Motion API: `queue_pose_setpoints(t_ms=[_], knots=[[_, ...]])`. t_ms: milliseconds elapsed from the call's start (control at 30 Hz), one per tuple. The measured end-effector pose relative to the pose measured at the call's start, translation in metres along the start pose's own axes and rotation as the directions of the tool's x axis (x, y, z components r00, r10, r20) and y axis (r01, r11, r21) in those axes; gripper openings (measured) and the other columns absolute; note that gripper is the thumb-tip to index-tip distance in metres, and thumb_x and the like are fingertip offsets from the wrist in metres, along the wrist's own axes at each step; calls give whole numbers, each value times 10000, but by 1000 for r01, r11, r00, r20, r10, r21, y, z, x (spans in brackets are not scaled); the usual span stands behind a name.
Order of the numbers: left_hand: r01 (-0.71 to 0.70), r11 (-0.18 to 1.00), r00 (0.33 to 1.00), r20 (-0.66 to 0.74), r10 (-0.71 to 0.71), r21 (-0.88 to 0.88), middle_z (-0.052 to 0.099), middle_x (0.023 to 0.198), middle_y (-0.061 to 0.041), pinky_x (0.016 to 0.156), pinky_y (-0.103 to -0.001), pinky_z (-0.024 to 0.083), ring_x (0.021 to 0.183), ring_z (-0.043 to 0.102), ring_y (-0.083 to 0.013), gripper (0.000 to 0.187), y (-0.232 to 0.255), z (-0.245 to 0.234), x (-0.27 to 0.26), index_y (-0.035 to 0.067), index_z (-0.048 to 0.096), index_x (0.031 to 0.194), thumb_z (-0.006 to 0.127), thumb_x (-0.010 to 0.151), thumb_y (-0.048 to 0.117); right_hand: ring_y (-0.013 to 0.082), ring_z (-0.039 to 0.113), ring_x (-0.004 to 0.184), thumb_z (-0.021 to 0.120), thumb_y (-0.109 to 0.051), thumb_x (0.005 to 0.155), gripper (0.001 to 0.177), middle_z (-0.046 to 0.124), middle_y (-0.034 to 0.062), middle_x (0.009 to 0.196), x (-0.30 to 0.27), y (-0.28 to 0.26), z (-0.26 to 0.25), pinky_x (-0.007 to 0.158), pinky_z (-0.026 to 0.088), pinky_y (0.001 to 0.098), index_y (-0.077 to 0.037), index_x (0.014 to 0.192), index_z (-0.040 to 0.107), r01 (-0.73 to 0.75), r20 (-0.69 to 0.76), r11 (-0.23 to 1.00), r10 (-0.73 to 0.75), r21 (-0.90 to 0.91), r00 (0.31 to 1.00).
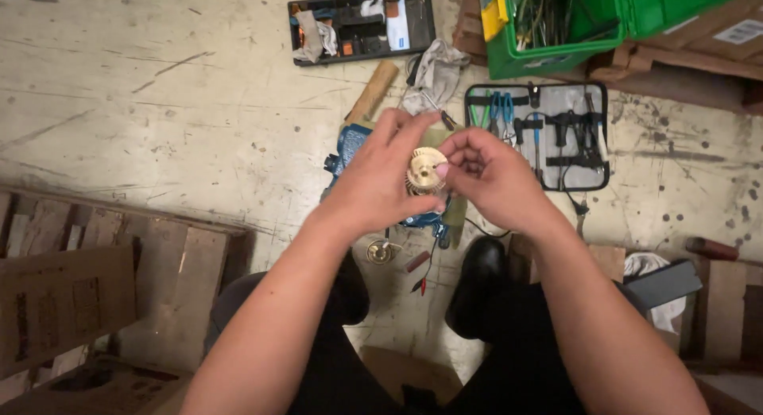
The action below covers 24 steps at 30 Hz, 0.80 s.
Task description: Cleaning a small brass gear component using a white cloth
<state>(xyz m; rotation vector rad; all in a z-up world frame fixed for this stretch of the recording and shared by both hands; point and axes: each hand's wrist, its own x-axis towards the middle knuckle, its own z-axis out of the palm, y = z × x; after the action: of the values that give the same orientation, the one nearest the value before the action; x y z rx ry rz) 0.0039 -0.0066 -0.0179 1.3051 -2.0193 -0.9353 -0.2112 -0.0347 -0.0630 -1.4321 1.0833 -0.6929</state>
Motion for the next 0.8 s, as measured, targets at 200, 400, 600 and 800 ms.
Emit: queue_pose_setpoints(t_ms=[200, 400, 600, 800], knots=[[2, 977, 997, 70, 14, -214, 505, 1237, -251, 900, -439, 625, 1018, 688, -389, 599, -11, -12, -3, -53, 556, 1353, 791, 803, -21, 187, 692, 703, 624, 70, 921, 230, 657, 121, 849, -10, -6, -2, 614, 609, 297, 46, 1148, 591, -142, 23, 988, 141, 66, 990], [101, 951, 994, -6, -108, -292, 671, 958, -163, 757, -384, 669, 914, 739, -300, 316, -25, -3, 7, 57, 739, 1100, 745, 815, -80, 135, 641, 574, 707, -23, 901, 163, 671, 85, 739, -7, 0, 5, 519, 538, 256, -20, 1051, 644, -128, -46, 988, 124, -92, 991], [212, 960, 975, 105, -196, -182, 693, 891, -109, 768, -389, 626, 863, 753, -251, 243, -33, 9, 8, 88, 748, 1015, 758, 793, -11, 111, 614, 623, 811, -184, 842, 139, 693, 21, 726, -8, -4, 13, 582, 486, 267, -99, 918, 732, -210, -173, 929, 163, -305, 971], [169, 985, 981, 87, -171, 29, 652, 853, -34, 730, -383, 610, 844, 751, -245, 178, -39, 15, 14, 128, 683, 919, 791, 783, 91, 126, 667, 625, 820, -270, 836, 155, 692, -25, 717, -5, 10, 21, 587, 517, 276, -177, 916, 726, -191, -231, 870, 92, -455, 969]])
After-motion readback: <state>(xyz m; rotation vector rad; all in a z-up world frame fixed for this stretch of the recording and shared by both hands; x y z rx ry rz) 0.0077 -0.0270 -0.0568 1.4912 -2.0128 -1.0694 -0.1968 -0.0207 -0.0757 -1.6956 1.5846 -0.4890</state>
